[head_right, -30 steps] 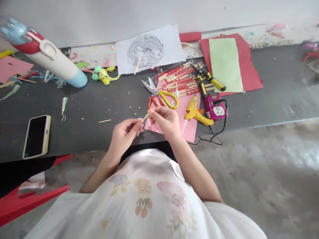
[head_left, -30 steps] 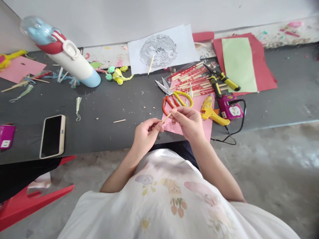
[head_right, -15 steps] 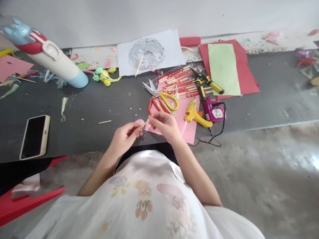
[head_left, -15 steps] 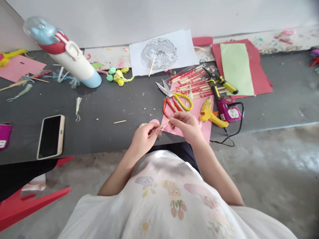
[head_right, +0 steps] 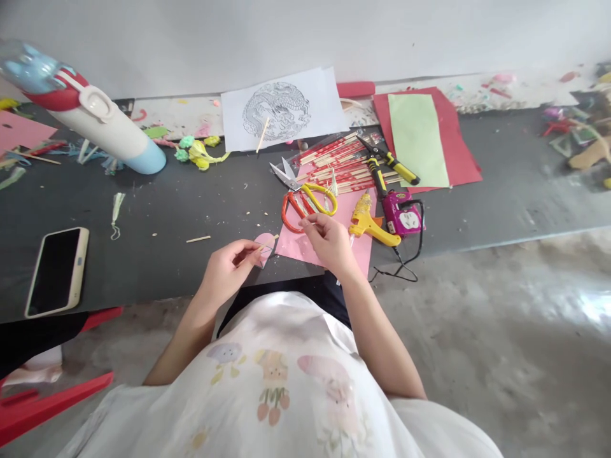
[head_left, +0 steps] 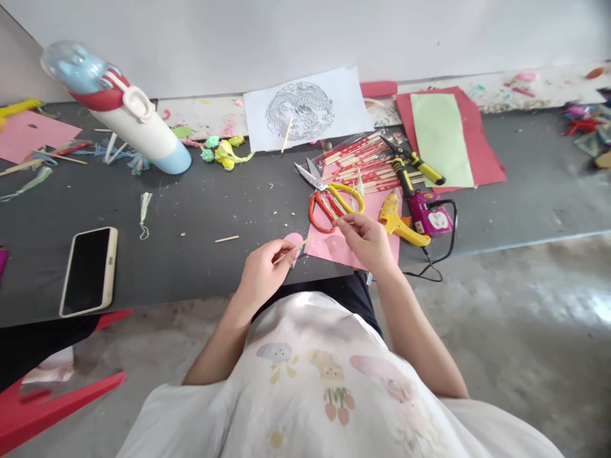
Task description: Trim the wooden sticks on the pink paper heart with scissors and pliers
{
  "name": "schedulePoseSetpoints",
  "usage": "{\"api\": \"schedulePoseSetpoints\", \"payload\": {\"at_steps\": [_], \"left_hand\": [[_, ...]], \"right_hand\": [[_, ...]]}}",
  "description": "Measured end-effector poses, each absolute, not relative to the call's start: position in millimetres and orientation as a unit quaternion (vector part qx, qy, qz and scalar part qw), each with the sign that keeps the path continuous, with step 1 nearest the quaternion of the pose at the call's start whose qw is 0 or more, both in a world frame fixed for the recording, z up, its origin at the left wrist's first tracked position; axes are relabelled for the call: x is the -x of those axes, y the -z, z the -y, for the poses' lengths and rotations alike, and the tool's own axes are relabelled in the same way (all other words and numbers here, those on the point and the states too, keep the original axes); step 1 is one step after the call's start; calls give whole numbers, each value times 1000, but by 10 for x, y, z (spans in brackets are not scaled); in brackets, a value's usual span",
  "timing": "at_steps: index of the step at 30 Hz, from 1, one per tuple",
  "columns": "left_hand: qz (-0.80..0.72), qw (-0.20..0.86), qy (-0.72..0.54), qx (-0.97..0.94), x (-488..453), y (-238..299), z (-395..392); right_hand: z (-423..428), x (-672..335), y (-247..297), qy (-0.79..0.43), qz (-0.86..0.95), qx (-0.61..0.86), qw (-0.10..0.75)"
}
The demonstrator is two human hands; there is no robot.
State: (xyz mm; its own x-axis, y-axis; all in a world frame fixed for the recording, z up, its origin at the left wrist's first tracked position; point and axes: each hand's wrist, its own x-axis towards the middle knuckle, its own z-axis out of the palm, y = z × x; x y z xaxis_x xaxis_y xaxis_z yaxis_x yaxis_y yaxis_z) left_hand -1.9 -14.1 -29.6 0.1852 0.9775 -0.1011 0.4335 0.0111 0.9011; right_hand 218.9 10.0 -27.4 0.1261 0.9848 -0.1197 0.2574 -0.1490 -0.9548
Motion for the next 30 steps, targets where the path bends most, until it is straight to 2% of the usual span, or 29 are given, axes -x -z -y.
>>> {"api": "schedulePoseSetpoints", "payload": {"at_steps": [5,10,13,15,17,25,30], "left_hand": [[-549,447,-305,-637,19,350,145],[-551,460,-303,-627,21,329,144],[-561,462,-298,-618,35,283,144],[-563,466,-302,-612,50,257,144],[-563,469,-308,-606,71,244,143],[-573,460,-324,-596,151,258,139],[-569,459,-329,-598,152,226,150]], "right_hand": [[-116,-2309,294,-398,520,632,414],[-140,-2327,304,-421,501,615,439],[-155,-2283,208,-527,443,542,483],[-152,-2242,114,-641,351,433,528],[-134,-2197,27,-704,278,348,552],[-35,-2042,-129,-748,251,257,559],[-10,-1967,-183,-740,280,249,558]]}}
